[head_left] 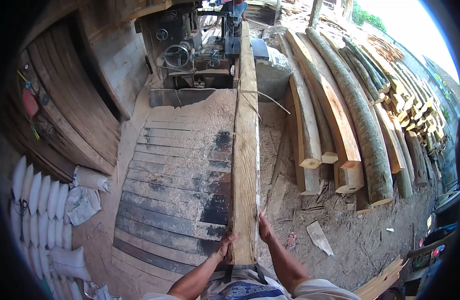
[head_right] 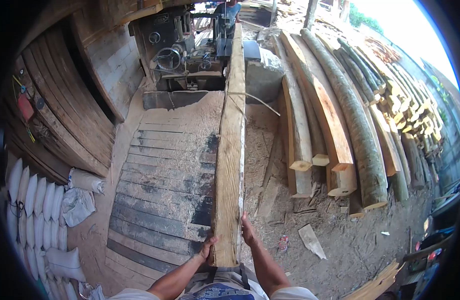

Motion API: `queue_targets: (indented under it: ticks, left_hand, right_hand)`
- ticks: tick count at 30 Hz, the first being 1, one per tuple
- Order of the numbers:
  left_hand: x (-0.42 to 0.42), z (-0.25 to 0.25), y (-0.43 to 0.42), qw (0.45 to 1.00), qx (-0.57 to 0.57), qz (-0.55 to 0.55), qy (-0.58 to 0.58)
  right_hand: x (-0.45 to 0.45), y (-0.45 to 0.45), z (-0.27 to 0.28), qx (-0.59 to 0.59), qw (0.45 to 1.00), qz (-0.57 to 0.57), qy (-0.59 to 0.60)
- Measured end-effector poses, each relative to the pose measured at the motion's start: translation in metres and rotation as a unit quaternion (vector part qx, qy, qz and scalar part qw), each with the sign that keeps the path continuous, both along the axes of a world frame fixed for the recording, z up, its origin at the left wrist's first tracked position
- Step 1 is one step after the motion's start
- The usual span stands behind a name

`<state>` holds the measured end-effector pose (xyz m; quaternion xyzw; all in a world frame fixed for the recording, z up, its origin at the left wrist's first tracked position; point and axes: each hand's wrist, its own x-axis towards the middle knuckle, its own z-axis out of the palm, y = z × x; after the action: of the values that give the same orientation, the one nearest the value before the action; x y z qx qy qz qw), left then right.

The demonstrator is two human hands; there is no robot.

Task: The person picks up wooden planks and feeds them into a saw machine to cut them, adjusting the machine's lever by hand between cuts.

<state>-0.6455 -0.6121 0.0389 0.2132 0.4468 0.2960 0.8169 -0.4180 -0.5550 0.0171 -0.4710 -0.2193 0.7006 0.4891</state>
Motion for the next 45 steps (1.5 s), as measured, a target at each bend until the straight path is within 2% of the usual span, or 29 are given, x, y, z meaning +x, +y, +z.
queue_targets:
  ticks: [4, 5, 8, 9, 13, 16, 20, 22, 23, 24, 26, 27, 29, 31, 32, 34, 35, 36, 38, 39, 40, 42, 43, 44, 45]
  left_hand:
    - [-0.021, 0.016, -0.12, 0.999, -0.017, 0.008, 0.028]
    - [-0.025, 0.014, -0.149, 0.999, 0.02, 0.032, 0.005]
    - [-0.053, 0.048, -0.237, 0.997, 0.012, 0.015, 0.069]
    - [-0.064, 0.056, -0.264, 0.996, 0.059, 0.021, 0.059]
    - [-0.117, 0.008, -0.392, 0.995, 0.043, 0.075, 0.044]
    - [-0.166, 0.009, -0.469, 0.997, 0.042, 0.057, -0.003]
    - [-0.223, 0.004, -0.582, 0.998, 0.023, 0.039, 0.035]
    - [-0.24, 0.017, -0.633, 0.996, -0.011, 0.012, 0.083]
    - [-0.242, 0.015, -0.657, 0.996, 0.011, 0.064, 0.065]
    - [-0.249, 0.011, -0.677, 0.996, 0.009, 0.07, 0.058]
    - [-0.265, -0.031, -0.725, 0.999, 0.007, 0.042, 0.03]
    - [-0.271, -0.05, -0.747, 0.999, 0.004, 0.03, 0.018]
    - [-0.285, -0.038, -0.781, 0.999, -0.01, 0.032, -0.012]
    - [-0.297, 0.013, -0.795, 0.998, -0.005, 0.044, -0.032]
    - [-0.307, 0.021, -0.813, 0.998, -0.003, 0.05, -0.041]
    - [-0.334, -0.011, -0.854, 0.996, -0.05, 0.031, -0.072]
    - [-0.325, 0.061, -0.861, 0.997, -0.045, 0.032, -0.062]
    - [-0.322, 0.064, -0.885, 0.997, -0.038, 0.039, -0.056]
    - [-0.33, 0.061, -0.934, 0.998, -0.023, 0.051, -0.039]
    - [-0.332, 0.042, -0.961, 0.998, 0.019, 0.055, 0.004]
    - [-0.326, 0.06, -0.979, 0.996, 0.042, 0.051, 0.057]
    - [-0.306, 0.107, -1.014, 0.983, 0.093, 0.041, 0.154]
    - [-0.296, 0.129, -1.024, 0.984, 0.099, 0.027, 0.143]
    - [-0.293, 0.122, -1.035, 0.986, 0.11, 0.028, 0.123]
    - [-0.291, 0.112, -1.047, 0.987, 0.122, 0.031, 0.104]
  right_hand:
    - [-0.025, -0.073, 0.014, 0.008, 0.999, 0.006, -0.031]
    - [-0.034, -0.096, 0.02, 0.007, 0.999, 0.007, -0.033]
    - [-0.059, -0.193, 0.029, -0.013, 1.0, -0.001, -0.008]
    - [-0.071, -0.222, 0.037, -0.022, 1.0, -0.003, 0.005]
    - [-0.118, -0.338, 0.031, -0.034, 0.999, 0.01, 0.022]
    - [-0.165, -0.416, 0.046, -0.008, 1.0, 0.009, -0.01]
    - [-0.222, -0.524, 0.083, 0.004, 1.0, 0.004, 0.014]
    - [-0.236, -0.582, 0.05, -0.012, 1.0, -0.016, 0.002]
    - [-0.241, -0.603, 0.035, -0.02, 0.999, -0.026, -0.003]
    - [-0.248, -0.621, 0.046, -0.032, 0.999, -0.023, -0.001]
    - [-0.262, -0.664, 0.078, -0.059, 0.998, -0.019, 0.001]
    - [-0.265, -0.683, 0.073, -0.053, 0.999, -0.007, 0.006]
    - [-0.272, -0.717, 0.056, -0.039, 0.999, 0.016, 0.021]
    - [-0.29, -0.748, 0.053, -0.021, 1.0, 0.01, 0.014]
    - [-0.301, -0.763, 0.052, -0.013, 1.0, 0.007, 0.012]
    - [-0.319, -0.798, 0.063, 0.002, 1.0, -0.01, -0.026]
    - [-0.327, -0.813, 0.093, 0.029, 0.999, -0.016, -0.04]
    - [-0.332, -0.835, 0.109, 0.054, 0.997, -0.023, -0.051]
    - [-0.336, -0.886, 0.096, 0.017, 1.0, -0.015, -0.017]
    - [-0.334, -0.909, 0.095, 0.02, 1.0, -0.012, -0.003]
    - [-0.328, -0.928, 0.094, 0.026, 1.0, -0.009, 0.005]
    - [-0.311, -0.968, 0.088, -0.025, 0.993, 0.031, 0.114]
    - [-0.303, -0.992, 0.083, -0.053, 0.984, 0.051, 0.165]
    - [-0.299, -1.01, 0.079, -0.079, 0.971, 0.072, 0.216]
    - [-0.299, -1.024, 0.077, -0.074, 0.975, 0.055, 0.204]
